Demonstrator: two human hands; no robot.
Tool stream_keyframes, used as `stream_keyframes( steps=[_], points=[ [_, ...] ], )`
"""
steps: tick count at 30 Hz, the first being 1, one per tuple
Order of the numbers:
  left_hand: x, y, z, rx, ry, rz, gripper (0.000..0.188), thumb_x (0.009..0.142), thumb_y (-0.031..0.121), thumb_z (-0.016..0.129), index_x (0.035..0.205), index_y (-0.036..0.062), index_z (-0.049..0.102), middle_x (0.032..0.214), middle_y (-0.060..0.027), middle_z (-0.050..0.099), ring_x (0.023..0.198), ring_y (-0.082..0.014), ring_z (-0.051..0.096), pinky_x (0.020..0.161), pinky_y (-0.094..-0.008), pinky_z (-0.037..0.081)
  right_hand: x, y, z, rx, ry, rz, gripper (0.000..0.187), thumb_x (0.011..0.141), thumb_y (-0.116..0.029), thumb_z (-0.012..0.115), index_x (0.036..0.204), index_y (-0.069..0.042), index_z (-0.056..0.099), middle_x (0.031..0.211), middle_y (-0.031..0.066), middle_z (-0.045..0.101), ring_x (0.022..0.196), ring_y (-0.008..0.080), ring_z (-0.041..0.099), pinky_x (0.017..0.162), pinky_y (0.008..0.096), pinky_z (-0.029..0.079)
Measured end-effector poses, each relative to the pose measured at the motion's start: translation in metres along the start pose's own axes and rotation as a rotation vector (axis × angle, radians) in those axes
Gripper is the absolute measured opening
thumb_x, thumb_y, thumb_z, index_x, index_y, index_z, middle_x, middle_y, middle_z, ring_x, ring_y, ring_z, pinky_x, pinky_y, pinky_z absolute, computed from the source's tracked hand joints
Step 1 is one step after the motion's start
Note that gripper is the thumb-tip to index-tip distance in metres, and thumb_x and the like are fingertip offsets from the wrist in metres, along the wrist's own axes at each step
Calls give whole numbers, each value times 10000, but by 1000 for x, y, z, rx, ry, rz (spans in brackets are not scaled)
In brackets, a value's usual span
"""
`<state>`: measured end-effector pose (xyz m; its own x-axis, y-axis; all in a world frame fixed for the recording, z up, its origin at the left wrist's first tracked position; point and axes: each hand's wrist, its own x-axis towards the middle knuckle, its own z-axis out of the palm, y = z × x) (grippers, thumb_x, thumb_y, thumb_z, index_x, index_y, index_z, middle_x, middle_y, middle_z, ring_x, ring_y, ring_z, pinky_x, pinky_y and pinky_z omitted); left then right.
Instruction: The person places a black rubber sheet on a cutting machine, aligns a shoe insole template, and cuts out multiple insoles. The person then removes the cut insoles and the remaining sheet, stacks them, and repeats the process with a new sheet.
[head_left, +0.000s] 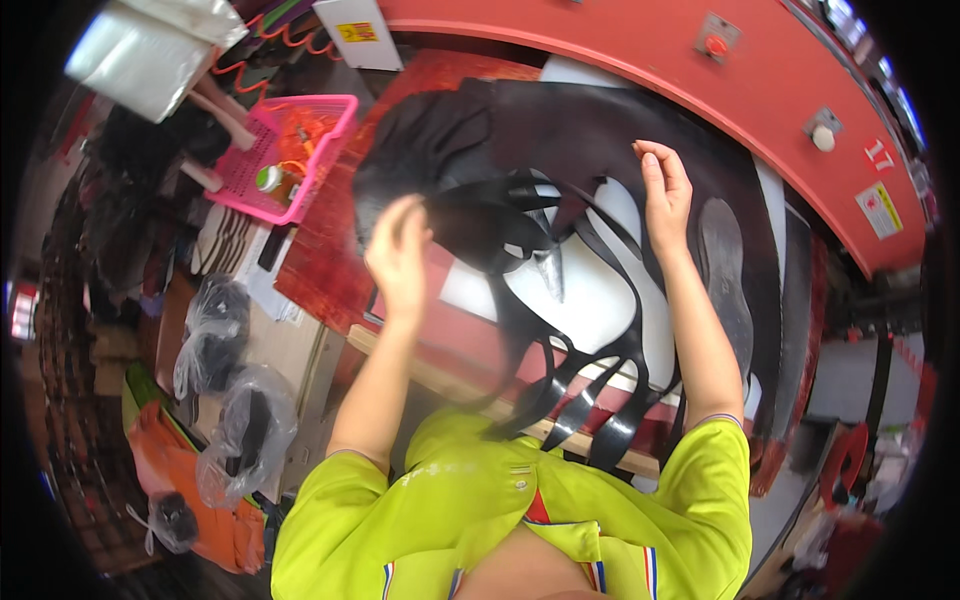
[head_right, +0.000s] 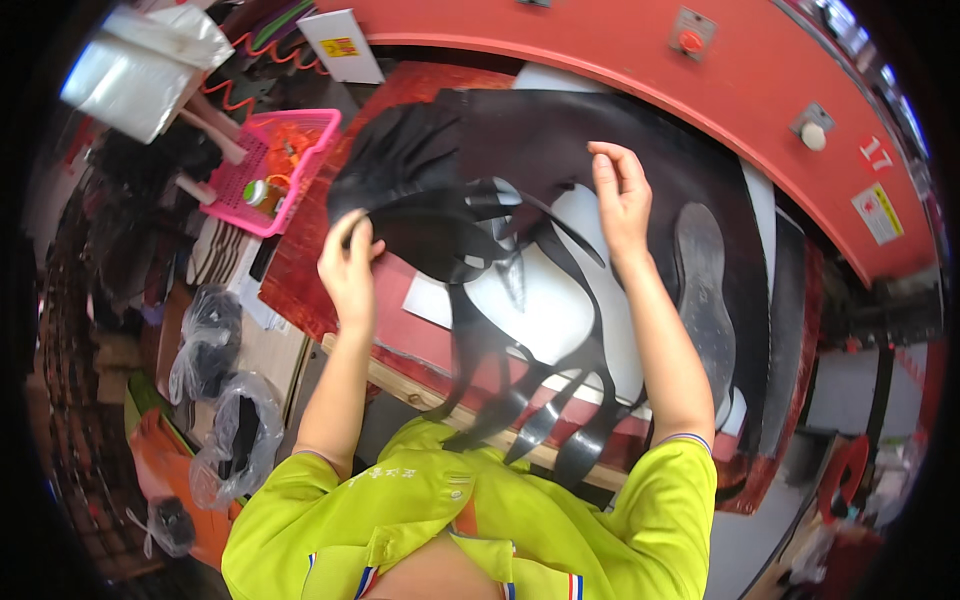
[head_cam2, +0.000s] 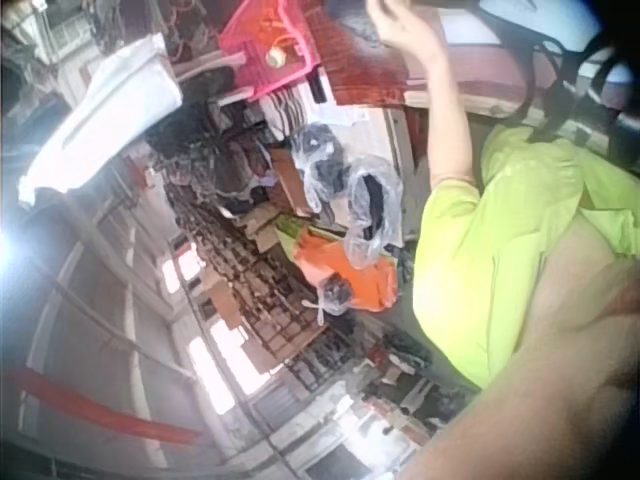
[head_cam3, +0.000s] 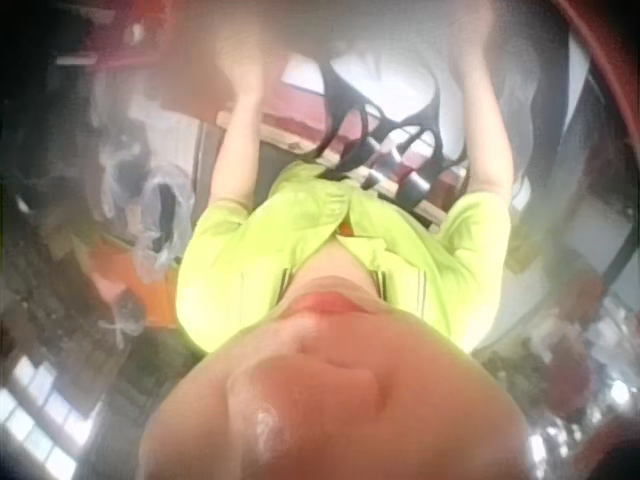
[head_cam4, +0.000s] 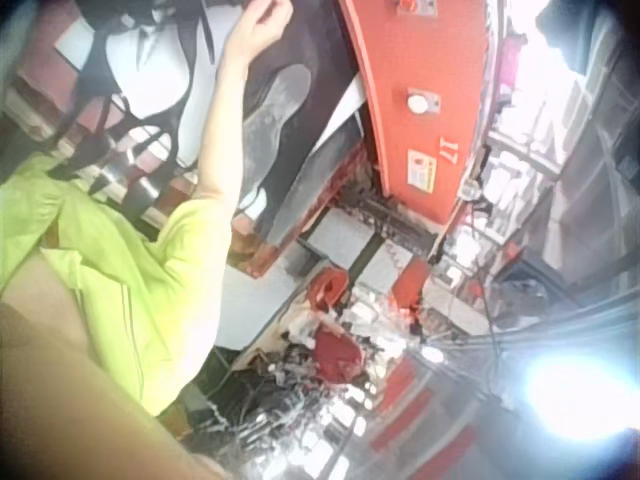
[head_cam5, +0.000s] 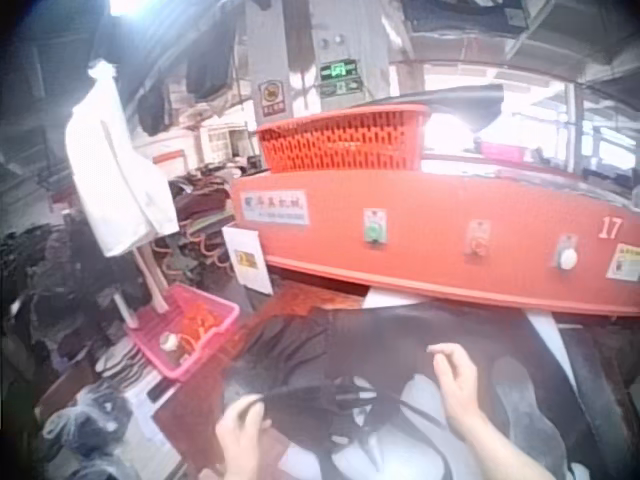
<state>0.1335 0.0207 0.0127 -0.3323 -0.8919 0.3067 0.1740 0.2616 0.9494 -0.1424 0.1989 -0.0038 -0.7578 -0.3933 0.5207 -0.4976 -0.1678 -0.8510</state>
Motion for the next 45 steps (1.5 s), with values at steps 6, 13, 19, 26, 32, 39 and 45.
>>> stream_keyframes(
  steps=[6, 13, 19, 26, 32, 39, 45],
  points=[
    [31, -53, 2, -1, -75, -372, 272, 948, 268, 655, 1106, 48, 636, 916, -13, 640, 659, -43, 548, 484, -181, 392, -41, -85, 23, -399, -394, -527, 129, 788, -130, 700, 834, -30, 634, 849, 115, 638, 766, 258, 629, 692, 328, 503],
    [45, -45, -6, -71, -35, -489, 257, 949, 275, 657, 1101, 69, 630, 793, 41, 574, 513, -16, 402, 445, -177, 280, -60, -36, 29, -720, -744, -328, 538, 765, -249, 754, 1258, -96, 601, 1306, 119, 563, 1248, 311, 503, 1004, 413, 457],
    [120, -19, 11, 42, -234, -59, 269, 941, 264, 659, 1096, 45, 681, 754, 62, 558, 510, -16, 361, 454, -202, 261, -62, -19, 14, -662, -495, -578, 427, 780, -32, 654, 1197, -119, 644, 1253, 12, 636, 1194, 217, 582, 869, 330, 555],
    [286, 56, 21, 249, 142, 191, 471, 879, 380, 707, 1147, 2, 624, 980, -82, 654, 634, -156, 614, 571, -277, 529, -72, -9, -5, -612, -607, -522, 377, 772, -15, 662, 1138, -106, 662, 1193, 53, 663, 1098, 266, 635, 909, 364, 543],
    [355, 141, -49, -330, -25, 441, 153, 959, 141, 636, 1028, 4, 625, 895, -46, 632, 727, -195, 660, 791, -358, 615, -81, -16, 27, -611, -697, -284, 334, 777, -128, 700, 1105, -76, 668, 1150, 64, 667, 1057, 269, 634, 954, 370, 499],
    [206, -1, -101, 544, -452, 773, 196, 980, 52, 560, 1135, -33, 643, 1170, -126, 674, 1089, -202, 628, 953, -313, 469, -59, -58, -43, -453, -839, -77, 561, 786, -222, 738, 1299, -77, 565, 1367, 170, 507, 1226, 353, 527, 1026, 408, 445],
    [74, -100, -133, 907, -642, 593, 284, 914, 80, 603, 1198, 53, 599, 1325, -132, 594, 1296, -296, 513, 1106, -459, 319, -95, -53, -170, -1222, -262, 392, 1006, 616, -646, 789, 1428, -160, 448, 1408, 353, 369, 1326, 485, 366, 1082, 502, 345]
  ],
)
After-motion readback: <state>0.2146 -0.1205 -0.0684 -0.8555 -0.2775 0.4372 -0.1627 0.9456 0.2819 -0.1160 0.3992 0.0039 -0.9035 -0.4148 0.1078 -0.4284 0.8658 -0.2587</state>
